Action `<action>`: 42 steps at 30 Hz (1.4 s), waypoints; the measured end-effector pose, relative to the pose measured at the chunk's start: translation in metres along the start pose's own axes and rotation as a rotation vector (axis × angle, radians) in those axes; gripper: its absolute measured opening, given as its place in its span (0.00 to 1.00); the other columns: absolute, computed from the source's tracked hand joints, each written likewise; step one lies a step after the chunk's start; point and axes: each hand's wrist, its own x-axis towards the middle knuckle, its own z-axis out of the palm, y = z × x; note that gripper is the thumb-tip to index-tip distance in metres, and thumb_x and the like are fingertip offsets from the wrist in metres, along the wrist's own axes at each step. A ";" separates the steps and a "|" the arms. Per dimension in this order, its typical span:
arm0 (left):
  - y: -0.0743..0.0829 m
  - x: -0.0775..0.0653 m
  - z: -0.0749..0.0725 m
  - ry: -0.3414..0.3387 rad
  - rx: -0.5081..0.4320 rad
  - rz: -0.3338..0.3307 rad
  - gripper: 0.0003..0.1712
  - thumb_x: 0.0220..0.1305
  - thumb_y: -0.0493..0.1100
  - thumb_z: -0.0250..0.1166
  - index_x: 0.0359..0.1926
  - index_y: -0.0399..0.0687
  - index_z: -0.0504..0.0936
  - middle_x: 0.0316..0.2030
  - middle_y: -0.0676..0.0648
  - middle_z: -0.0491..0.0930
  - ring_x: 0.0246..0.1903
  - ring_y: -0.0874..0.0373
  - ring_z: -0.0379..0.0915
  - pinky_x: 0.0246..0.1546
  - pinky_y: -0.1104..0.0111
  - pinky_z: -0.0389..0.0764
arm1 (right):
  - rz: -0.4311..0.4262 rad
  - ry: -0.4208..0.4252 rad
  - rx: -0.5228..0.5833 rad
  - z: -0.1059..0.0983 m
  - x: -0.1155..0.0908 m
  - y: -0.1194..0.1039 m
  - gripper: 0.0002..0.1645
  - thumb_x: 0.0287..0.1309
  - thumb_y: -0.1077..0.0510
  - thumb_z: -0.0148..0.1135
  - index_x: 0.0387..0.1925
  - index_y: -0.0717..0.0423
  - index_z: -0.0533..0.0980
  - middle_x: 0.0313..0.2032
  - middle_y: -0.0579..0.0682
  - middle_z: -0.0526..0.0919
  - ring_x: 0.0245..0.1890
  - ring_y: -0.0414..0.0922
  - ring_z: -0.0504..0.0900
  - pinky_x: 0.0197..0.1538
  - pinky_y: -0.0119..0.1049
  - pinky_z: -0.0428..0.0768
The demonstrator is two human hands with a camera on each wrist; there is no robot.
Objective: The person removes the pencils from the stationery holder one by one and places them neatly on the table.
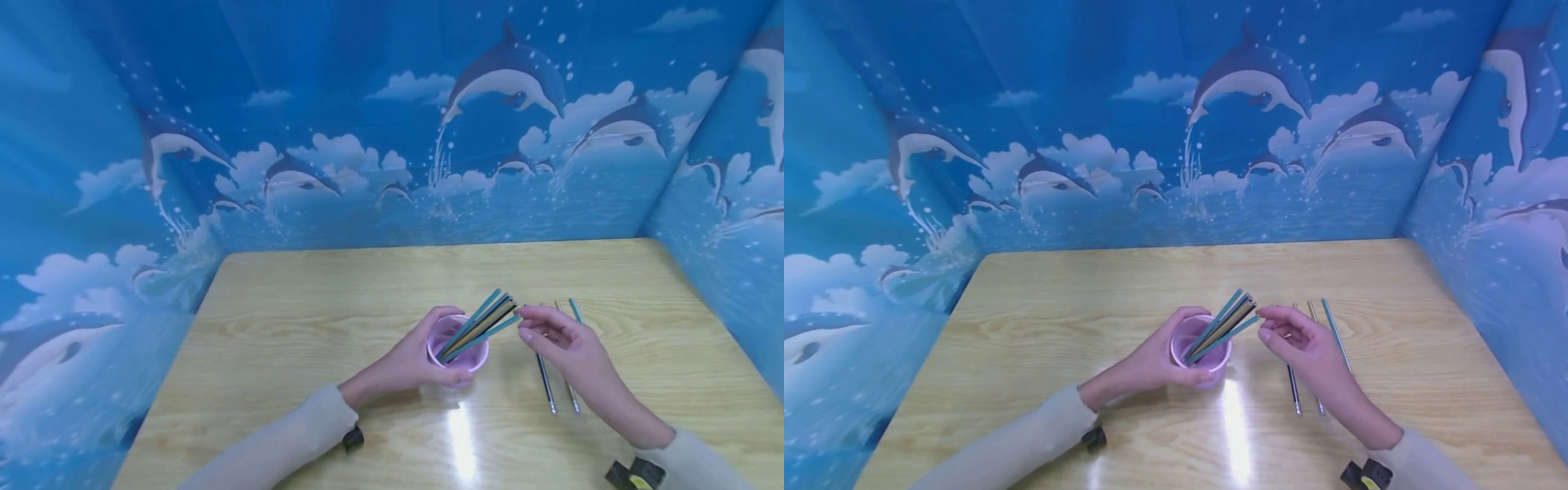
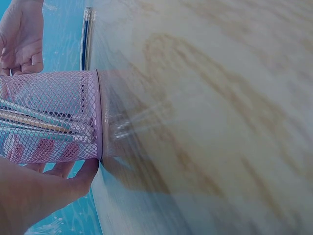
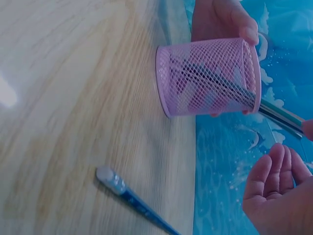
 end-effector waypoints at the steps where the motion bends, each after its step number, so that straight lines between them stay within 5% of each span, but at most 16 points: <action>1: 0.000 0.000 0.000 0.001 0.002 0.001 0.55 0.56 0.41 0.86 0.78 0.68 0.65 0.68 0.55 0.77 0.68 0.57 0.74 0.69 0.62 0.76 | -0.002 -0.005 -0.008 0.003 0.000 0.000 0.19 0.76 0.64 0.68 0.63 0.66 0.80 0.48 0.49 0.87 0.46 0.41 0.86 0.50 0.28 0.87; 22: 0.000 -0.001 0.001 0.000 -0.015 -0.001 0.54 0.56 0.39 0.86 0.77 0.68 0.65 0.69 0.55 0.77 0.69 0.55 0.73 0.68 0.62 0.77 | 0.063 0.099 0.015 0.031 -0.001 -0.007 0.12 0.70 0.63 0.74 0.49 0.67 0.84 0.40 0.51 0.88 0.39 0.46 0.88 0.45 0.33 0.89; 30: 0.001 -0.001 0.001 0.007 -0.006 -0.047 0.55 0.57 0.43 0.86 0.77 0.77 0.65 0.66 0.56 0.79 0.67 0.57 0.75 0.67 0.62 0.78 | -0.006 0.138 0.116 0.029 -0.004 -0.010 0.10 0.72 0.67 0.71 0.48 0.71 0.81 0.45 0.51 0.89 0.43 0.43 0.89 0.48 0.31 0.88; 42: 0.001 0.001 0.002 -0.006 -0.038 -0.020 0.53 0.58 0.39 0.85 0.76 0.73 0.65 0.66 0.55 0.79 0.68 0.55 0.75 0.67 0.63 0.78 | -0.147 0.259 0.306 0.024 -0.011 -0.023 0.10 0.71 0.77 0.64 0.52 0.74 0.77 0.46 0.55 0.90 0.46 0.44 0.90 0.53 0.32 0.88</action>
